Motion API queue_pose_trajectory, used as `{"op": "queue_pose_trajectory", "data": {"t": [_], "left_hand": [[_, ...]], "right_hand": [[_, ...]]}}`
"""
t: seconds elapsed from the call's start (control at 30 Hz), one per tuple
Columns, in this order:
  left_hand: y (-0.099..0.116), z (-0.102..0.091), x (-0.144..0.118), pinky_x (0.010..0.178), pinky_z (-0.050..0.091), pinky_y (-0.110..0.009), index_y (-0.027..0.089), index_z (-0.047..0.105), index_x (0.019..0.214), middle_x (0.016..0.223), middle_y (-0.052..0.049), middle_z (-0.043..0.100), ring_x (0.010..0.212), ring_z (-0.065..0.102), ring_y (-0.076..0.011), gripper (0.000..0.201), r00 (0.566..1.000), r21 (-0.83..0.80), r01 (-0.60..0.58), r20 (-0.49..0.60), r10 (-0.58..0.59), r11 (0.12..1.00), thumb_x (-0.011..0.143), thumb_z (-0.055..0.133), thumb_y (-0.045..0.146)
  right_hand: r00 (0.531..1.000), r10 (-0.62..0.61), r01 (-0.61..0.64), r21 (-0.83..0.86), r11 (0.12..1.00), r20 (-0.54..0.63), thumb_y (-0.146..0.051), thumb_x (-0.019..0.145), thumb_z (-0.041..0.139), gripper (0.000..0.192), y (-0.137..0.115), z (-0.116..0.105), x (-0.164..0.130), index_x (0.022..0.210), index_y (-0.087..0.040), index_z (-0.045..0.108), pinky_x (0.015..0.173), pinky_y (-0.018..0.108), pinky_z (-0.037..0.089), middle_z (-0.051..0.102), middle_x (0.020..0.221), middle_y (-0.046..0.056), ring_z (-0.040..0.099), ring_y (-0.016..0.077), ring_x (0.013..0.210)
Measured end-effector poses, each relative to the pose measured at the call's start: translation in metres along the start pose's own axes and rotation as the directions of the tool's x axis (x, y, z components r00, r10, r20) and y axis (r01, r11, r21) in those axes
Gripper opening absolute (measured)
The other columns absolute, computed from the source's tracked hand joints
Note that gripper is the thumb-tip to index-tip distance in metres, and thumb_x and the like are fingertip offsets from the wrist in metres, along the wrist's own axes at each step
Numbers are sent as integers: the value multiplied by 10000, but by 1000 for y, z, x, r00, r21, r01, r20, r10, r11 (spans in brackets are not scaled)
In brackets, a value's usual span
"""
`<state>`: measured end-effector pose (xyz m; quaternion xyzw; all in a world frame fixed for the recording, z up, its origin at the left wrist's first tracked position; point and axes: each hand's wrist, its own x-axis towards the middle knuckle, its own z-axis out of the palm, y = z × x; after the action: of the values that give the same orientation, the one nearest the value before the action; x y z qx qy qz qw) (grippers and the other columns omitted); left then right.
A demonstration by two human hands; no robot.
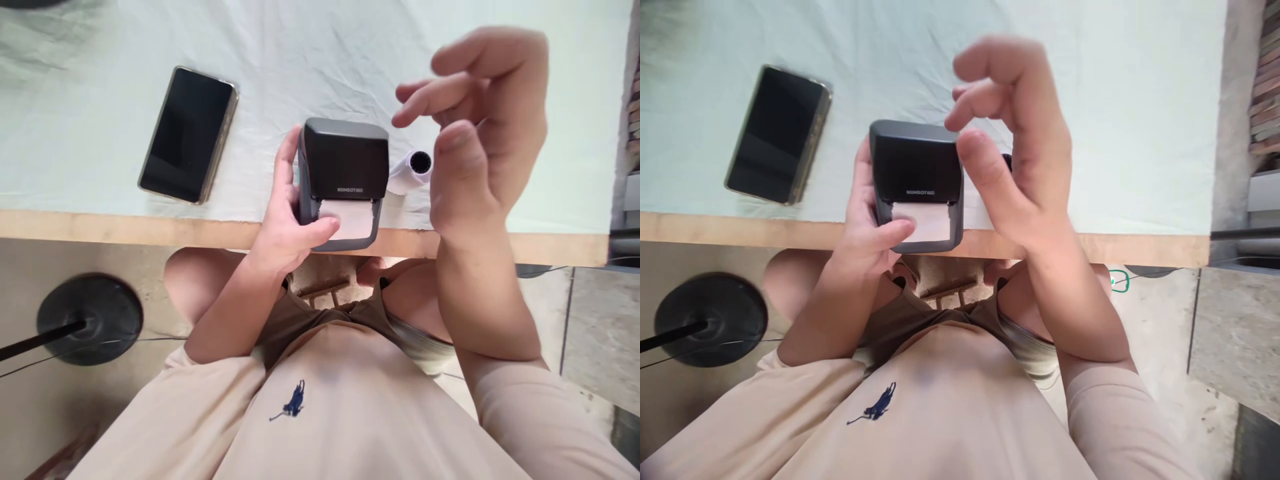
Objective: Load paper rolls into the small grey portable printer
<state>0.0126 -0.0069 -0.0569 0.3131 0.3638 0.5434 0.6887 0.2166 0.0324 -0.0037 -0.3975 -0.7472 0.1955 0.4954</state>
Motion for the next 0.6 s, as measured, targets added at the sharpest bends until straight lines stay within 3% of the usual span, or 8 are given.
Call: {"op": "queue_pose_trajectory", "data": {"t": [0.1,0.23,0.3,0.4,0.53,0.6], "left_hand": [[2,2,-2,1222,576,-558,414,524,1618,1414,-45,767,1526,616,-407,1044,997,-49,-28,71,31,998,686,962,242],[9,12,-3,1298,516,-583,348,693,1355,1398,5,757,1640,509,-352,414,994,-185,-57,78,73,981,957,742,452],[12,17,-2,1327,484,-568,323,727,1257,1411,-13,763,1687,435,-367,377,998,-177,-58,16,62,982,988,650,574],[14,21,-1,1321,481,-554,349,718,1281,1498,-26,740,1696,408,-401,469,998,-119,-39,-62,32,992,926,678,653],[14,24,-1,1340,464,-557,341,699,1303,1427,-31,755,1710,401,-349,393,998,-157,-26,-69,15,987,964,625,526],[16,28,-2,1411,380,-519,309,716,1230,1273,-20,788,1718,393,-308,276,995,-193,-60,-89,44,979,991,623,411]], "right_hand": [[994,-101,99,35,994,51,-472,1080,588,264,4,0,1,1296,-358,689,1079,474,641,777,1240,9,780,249,1183],[947,-181,196,-28,980,267,-279,986,693,332,-8,-4,1,1318,-287,680,1077,458,664,784,1374,64,753,255,1317],[938,-105,137,-75,988,332,-246,1000,677,301,-17,-6,-1,1286,-338,668,1131,464,652,749,1457,37,716,253,1382],[931,-6,52,-116,992,364,-194,994,679,299,-21,-7,-2,1223,-380,636,1145,456,645,723,1454,4,690,251,1394],[914,-16,54,-82,995,405,-209,966,733,311,-10,-8,3,1223,-325,601,1102,451,658,711,1430,44,691,250,1354],[917,-108,141,-58,988,383,-300,992,738,238,-16,-9,5,1199,-284,620,1098,478,652,733,1406,72,708,260,1324]]}}
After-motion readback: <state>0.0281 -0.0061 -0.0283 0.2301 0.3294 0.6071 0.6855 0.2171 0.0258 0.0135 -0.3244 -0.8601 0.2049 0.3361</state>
